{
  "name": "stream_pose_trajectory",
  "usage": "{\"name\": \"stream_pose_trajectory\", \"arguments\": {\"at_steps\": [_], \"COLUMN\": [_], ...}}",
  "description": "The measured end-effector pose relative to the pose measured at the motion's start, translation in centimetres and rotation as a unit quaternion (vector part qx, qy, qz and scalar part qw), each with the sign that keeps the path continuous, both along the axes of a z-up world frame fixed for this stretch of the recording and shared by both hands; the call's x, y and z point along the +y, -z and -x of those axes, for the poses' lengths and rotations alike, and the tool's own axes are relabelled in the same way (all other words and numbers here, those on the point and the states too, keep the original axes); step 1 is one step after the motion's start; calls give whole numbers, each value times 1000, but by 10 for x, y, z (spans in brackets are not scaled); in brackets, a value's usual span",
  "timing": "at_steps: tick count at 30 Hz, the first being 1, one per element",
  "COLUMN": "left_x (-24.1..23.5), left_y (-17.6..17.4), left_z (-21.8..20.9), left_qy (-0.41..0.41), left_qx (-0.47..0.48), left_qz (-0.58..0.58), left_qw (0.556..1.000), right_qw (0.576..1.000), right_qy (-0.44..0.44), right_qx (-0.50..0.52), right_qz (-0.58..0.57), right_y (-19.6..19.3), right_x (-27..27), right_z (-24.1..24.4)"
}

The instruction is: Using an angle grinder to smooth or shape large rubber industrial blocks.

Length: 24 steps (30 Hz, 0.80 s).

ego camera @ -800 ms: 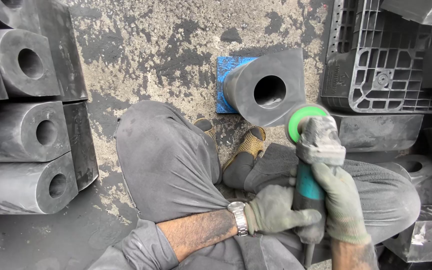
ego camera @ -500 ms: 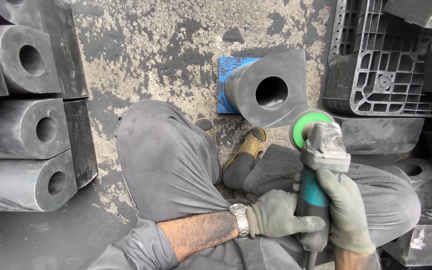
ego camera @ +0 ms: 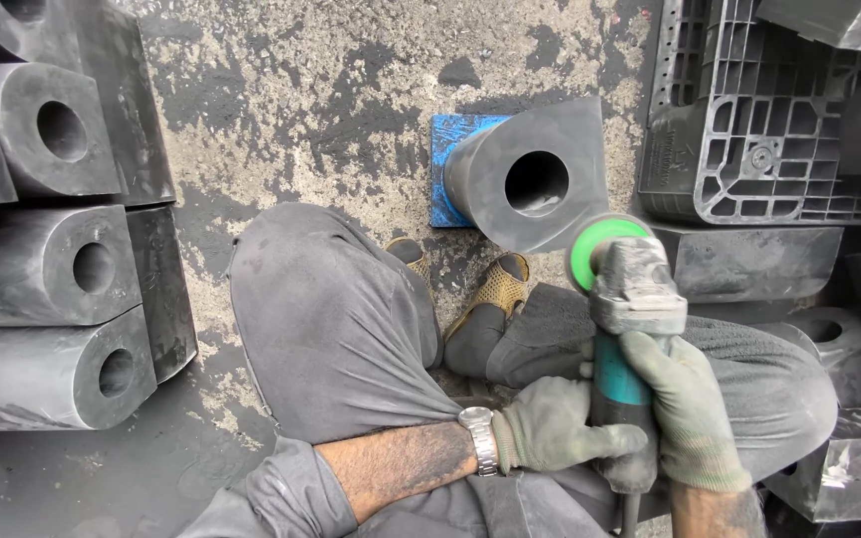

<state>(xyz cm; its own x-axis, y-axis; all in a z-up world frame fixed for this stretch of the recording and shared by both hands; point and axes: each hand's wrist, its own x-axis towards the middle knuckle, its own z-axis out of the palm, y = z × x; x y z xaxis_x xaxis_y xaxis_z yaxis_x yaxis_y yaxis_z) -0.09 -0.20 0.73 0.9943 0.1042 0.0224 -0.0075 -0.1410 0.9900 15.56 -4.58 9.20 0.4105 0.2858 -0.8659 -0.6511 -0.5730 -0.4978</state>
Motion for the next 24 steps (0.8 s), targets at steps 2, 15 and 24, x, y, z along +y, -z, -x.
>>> {"name": "stream_pose_trajectory", "arguments": {"at_steps": [2, 15, 24], "left_x": [-2, 0, -8], "left_y": [-2, -7, 3], "left_z": [6, 7, -6], "left_qy": [-27, -55, 4], "left_qx": [43, 96, 90], "left_qz": [77, 179, 129], "left_qw": [996, 978, 988], "right_qw": [999, 998, 1000], "right_qy": [-32, -58, 8], "right_qx": [3, 22, 22], "right_qz": [7, 3, 5], "right_y": [2, 4, -4], "right_x": [4, 3, -3], "right_z": [2, 0, -3]}}
